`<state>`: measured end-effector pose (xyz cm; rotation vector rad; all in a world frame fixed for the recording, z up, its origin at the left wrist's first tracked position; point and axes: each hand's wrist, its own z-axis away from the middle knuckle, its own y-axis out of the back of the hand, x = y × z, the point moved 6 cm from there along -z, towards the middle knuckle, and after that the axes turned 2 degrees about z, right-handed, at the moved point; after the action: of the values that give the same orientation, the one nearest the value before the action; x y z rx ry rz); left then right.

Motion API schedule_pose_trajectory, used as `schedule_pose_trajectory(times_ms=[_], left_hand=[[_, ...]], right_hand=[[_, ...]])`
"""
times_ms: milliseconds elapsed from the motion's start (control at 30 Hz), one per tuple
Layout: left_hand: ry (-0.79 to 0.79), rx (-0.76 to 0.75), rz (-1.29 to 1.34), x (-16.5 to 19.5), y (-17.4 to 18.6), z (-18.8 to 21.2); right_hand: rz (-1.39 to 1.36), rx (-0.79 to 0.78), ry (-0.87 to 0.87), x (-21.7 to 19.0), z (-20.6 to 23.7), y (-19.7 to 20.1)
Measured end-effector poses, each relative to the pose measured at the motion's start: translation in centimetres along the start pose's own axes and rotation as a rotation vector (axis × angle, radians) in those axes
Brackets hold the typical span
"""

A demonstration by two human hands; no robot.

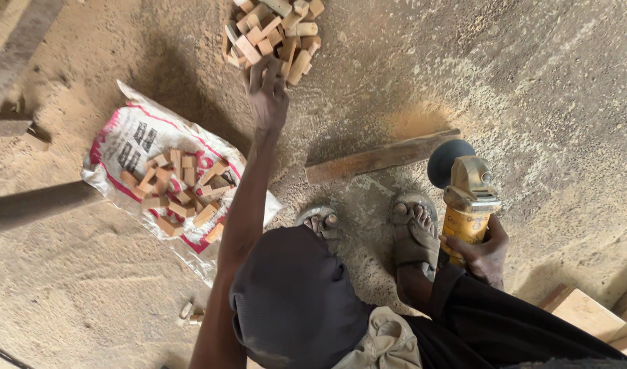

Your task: The person uses an angle grinder to smooth the edges of small wooden blocks. They hold each block with one hand and apply the grinder with the other, working on one piece at a time on the floor.

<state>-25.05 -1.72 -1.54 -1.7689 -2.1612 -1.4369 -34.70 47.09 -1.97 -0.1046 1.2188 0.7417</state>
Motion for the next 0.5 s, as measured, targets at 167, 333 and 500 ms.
schedule_pose_trajectory(times_ms=[167,333,500], left_hand=[[0.128,0.081,0.025,-0.3,0.5,2.5],[0.208,0.002,0.008,-1.7,-1.5,2.0],[0.107,-0.059,0.107,0.1,-2.8,3.0]], right_hand=[[0.043,0.0,0.002,0.6,0.0,0.2],[0.008,0.016,-0.013,1.8,-0.1,0.5],[0.086,0.029,-0.016,3.3,-0.7,0.7]])
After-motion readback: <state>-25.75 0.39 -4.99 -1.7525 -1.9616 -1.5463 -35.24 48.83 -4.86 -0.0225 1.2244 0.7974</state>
